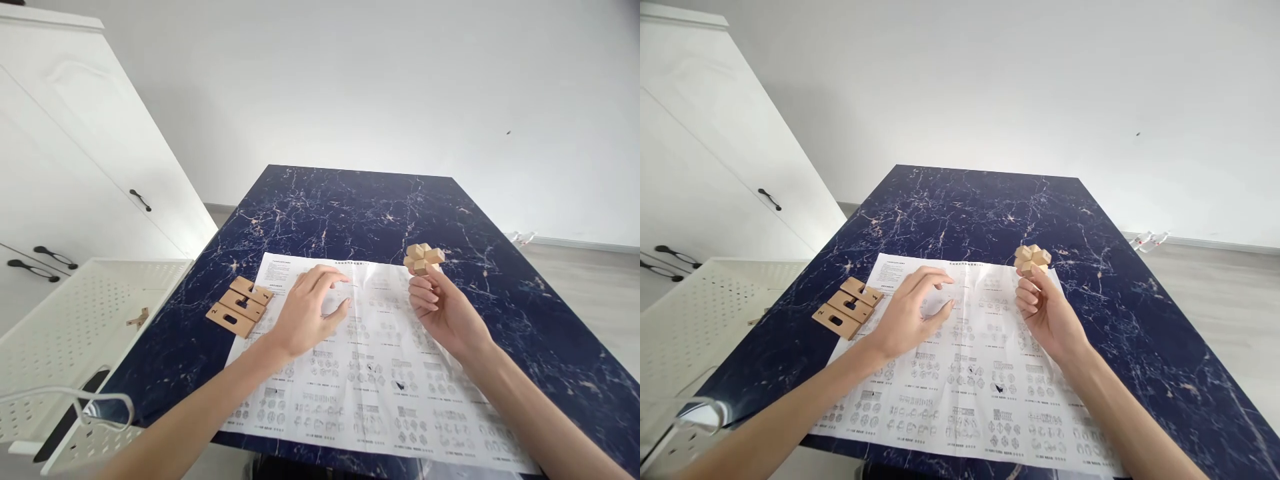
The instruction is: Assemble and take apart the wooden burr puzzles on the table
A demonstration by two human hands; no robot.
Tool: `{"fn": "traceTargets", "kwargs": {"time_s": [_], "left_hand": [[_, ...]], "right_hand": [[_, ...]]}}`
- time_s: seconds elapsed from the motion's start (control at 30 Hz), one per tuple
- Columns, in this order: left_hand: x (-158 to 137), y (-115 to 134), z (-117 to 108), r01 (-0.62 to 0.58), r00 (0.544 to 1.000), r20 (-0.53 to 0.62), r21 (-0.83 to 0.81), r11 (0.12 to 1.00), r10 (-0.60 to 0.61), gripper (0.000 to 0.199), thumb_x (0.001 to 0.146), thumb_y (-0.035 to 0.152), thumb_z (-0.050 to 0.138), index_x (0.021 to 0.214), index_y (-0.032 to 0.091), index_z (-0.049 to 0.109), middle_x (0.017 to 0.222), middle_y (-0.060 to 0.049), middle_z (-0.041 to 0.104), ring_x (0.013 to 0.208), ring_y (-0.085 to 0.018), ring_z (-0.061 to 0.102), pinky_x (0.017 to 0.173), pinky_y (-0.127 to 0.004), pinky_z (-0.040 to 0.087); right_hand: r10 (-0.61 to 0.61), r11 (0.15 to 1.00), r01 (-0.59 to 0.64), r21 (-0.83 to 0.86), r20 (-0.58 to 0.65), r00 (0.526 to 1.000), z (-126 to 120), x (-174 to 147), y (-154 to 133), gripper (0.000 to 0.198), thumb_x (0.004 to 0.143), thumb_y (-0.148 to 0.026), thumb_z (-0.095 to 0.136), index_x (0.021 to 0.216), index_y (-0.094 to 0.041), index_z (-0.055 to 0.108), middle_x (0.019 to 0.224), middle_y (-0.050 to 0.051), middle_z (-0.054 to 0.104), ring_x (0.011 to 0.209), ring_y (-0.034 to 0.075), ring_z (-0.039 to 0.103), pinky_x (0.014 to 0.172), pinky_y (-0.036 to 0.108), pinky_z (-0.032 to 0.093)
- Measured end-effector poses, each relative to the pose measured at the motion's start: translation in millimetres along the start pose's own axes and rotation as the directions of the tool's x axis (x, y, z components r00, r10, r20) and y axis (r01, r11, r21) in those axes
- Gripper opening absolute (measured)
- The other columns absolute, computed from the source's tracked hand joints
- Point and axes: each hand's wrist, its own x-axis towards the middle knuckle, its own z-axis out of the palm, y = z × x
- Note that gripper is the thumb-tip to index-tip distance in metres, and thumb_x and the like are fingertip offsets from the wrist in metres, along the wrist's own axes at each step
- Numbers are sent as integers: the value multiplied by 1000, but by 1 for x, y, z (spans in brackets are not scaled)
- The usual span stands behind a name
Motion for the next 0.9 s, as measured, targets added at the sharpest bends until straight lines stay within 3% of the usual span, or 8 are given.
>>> {"fn": "traceTargets", "kwargs": {"time_s": [0.17, 0.3, 0.4, 0.5, 0.67, 0.9], "left_hand": [[-33, -3, -32, 149, 988, -10, 310, 939, -153, 36, 103, 33, 63, 137, 24, 53, 144, -15, 59, 138, -36, 55, 116, -58, 47], [-75, -20, -55, 304, 953, -162, 482, 822, -257, 57, 101, 46, 64, 148, 22, 41, 153, -22, 48, 147, -45, 43, 117, -68, 42], [-95, -31, -63, 418, 908, -239, 547, 725, -344, 75, 99, 57, 62, 153, 14, 34, 158, -30, 41, 148, -50, 42, 116, -70, 41], [-98, -36, -66, 477, 878, -267, 553, 683, -397, 81, 99, 62, 59, 156, 11, 32, 157, -31, 46, 144, -48, 49, 114, -67, 45], [-88, -37, -66, 481, 875, -284, 587, 651, -391, 84, 96, 65, 63, 153, 9, 38, 149, -28, 58, 137, -47, 56, 111, -62, 48], [-81, -36, -62, 462, 886, -290, 620, 634, -363, 79, 98, 62, 61, 151, 6, 43, 139, -29, 66, 132, -47, 59, 106, -60, 50]], "right_hand": [[7, 989, -10, 149, 22, 1000, -15, 8, -12, 23, 100, -3, 63, 105, -24, 56, 68, -9, 47, 48, 4, 49, 45, 6, 49], [-55, 992, 56, 111, -10, 998, -26, 14, -20, 27, 101, -1, 60, 96, -26, 52, 66, -9, 46, 47, 5, 48, 44, 8, 51], [-77, 993, 79, 93, -20, 997, -30, 16, -22, 26, 101, -7, 66, 94, -26, 51, 65, -9, 45, 45, 6, 47, 43, 9, 51], [-77, 993, 78, 87, -16, 997, -29, 13, -20, 23, 101, -12, 69, 96, -27, 52, 66, -9, 46, 45, 6, 47, 43, 10, 52], [0, 999, -1, 51, 15, 1000, -17, 4, -10, 21, 98, -11, 72, 105, -25, 58, 68, -8, 46, 48, 6, 46, 44, 10, 52], [29, 936, -15, -351, 36, 999, -3, -5, 9, 34, 79, -30, 95, 99, -19, 70, 76, -3, 54, 56, 9, 47, 43, 19, 46]]}}
